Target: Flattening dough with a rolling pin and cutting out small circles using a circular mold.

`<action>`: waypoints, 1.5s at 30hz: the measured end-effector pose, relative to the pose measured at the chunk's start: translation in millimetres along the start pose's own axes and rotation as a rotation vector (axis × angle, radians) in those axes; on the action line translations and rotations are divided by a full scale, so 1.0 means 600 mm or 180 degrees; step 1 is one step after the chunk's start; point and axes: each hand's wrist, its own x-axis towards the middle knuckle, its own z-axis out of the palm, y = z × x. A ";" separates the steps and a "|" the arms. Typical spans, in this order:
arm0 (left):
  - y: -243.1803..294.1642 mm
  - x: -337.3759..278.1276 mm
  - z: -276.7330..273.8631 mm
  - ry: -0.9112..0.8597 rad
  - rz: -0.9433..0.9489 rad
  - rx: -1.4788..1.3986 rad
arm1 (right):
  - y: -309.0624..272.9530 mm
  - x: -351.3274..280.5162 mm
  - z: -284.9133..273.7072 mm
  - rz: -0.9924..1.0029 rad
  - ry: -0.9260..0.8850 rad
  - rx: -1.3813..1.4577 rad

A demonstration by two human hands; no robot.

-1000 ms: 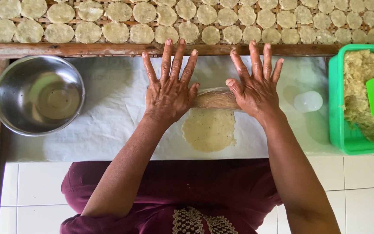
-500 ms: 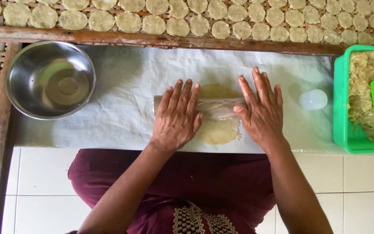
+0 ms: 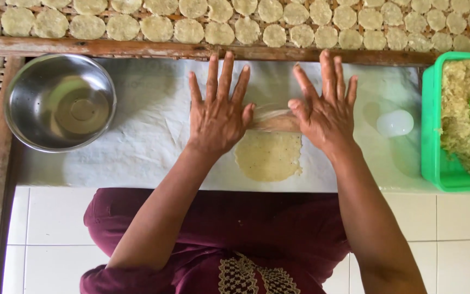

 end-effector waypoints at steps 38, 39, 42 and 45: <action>-0.041 0.048 -0.003 0.0458 0.0255 0.0088 | -0.012 0.013 -0.012 0.0110 -0.0112 0.0126; -0.032 0.034 -0.012 0.0309 0.0225 0.0038 | -0.017 -0.005 -0.015 0.0052 -0.0034 0.0114; -0.019 -0.010 -0.011 0.0105 0.0154 -0.0013 | -0.025 -0.049 -0.014 -0.0031 0.0056 0.0217; -0.013 -0.066 -0.003 0.0230 0.0309 -0.0050 | -0.030 -0.090 -0.008 -0.0203 0.0087 0.0250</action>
